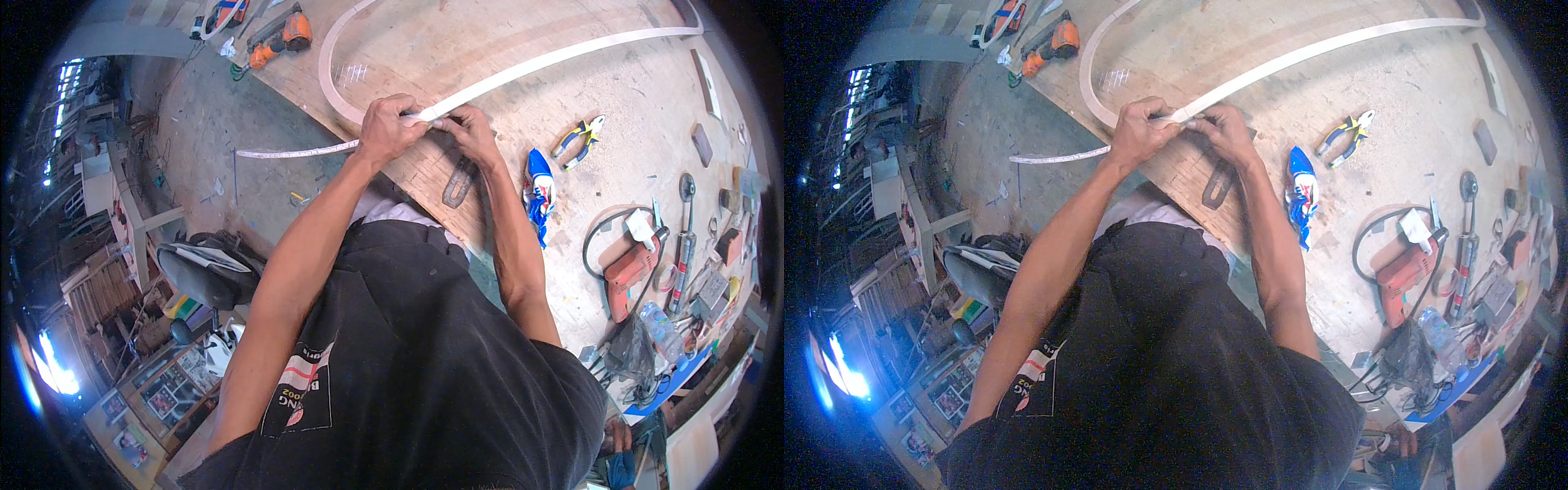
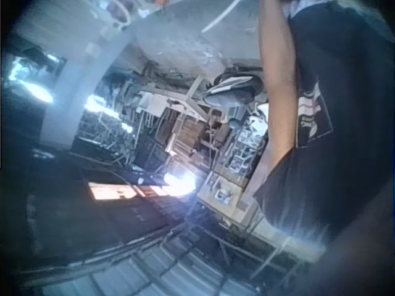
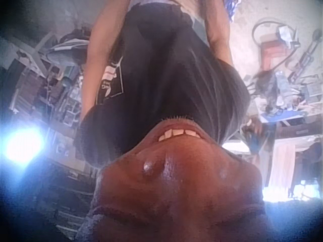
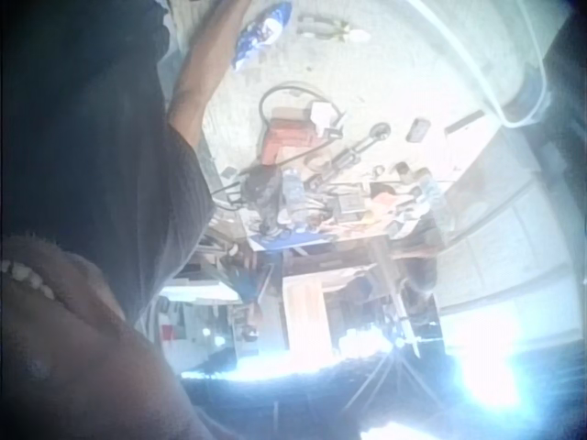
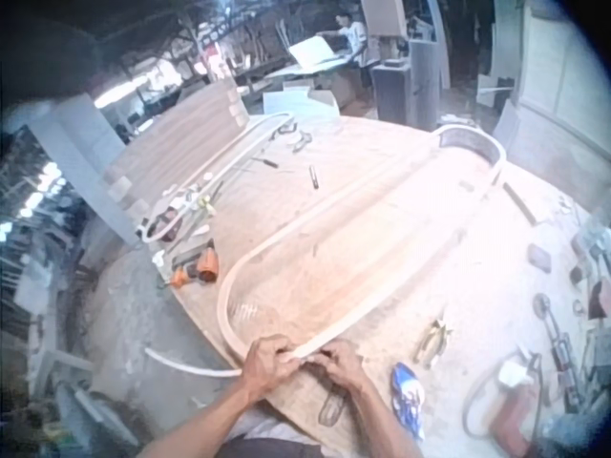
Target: The person measures and marks a curved white trim piece on a wooden board, then uses a pneumatic nail gun to fasten the trim along the board's edge. The person repeatedly repositions the trim and drives nails to secure it.
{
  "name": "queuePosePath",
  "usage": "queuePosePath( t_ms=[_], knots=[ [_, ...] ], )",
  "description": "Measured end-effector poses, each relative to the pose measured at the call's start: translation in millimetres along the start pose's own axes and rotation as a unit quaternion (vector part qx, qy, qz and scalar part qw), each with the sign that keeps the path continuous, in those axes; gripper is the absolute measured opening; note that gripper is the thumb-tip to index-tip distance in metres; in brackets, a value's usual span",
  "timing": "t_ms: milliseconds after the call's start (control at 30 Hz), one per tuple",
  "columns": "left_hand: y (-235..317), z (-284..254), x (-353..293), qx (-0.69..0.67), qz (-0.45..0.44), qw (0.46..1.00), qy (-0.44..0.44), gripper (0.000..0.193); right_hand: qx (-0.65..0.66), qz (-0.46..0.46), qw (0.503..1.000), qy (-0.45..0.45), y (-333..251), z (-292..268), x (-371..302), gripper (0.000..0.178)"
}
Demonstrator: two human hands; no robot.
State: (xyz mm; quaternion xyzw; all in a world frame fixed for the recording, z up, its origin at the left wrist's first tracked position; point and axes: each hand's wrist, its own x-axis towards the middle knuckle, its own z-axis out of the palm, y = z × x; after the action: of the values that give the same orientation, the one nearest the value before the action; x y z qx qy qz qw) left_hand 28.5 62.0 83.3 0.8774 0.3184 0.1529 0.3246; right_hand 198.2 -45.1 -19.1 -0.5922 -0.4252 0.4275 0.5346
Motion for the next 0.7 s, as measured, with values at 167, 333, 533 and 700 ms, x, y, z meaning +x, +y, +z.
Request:
queuePosePath(
  t_ms=[167, 333, 533, 700],
  knots=[
    [2, -1, 2, -0.010, -0.013, 1.000, -0.009, 0.025, 0.032, -0.009, 0.999, -0.005, 9, 1, 2, 0.017],
    [1, -2, 2, -0.022, -0.014, 1.000, -0.011, 0.025, 0.029, -0.011, 0.999, -0.005, 18, 3, 5, 0.016],
    [-1, -2, 1, -0.022, -0.030, 0.999, -0.021, 0.025, 0.039, -0.001, 0.999, -0.006, 15, 2, 3, 0.017],
    [4, -2, 2, -0.040, -0.035, 0.999, -0.010, 0.023, 0.052, -0.008, 0.999, -0.010, 15, 0, 3, 0.018]
  ],
)
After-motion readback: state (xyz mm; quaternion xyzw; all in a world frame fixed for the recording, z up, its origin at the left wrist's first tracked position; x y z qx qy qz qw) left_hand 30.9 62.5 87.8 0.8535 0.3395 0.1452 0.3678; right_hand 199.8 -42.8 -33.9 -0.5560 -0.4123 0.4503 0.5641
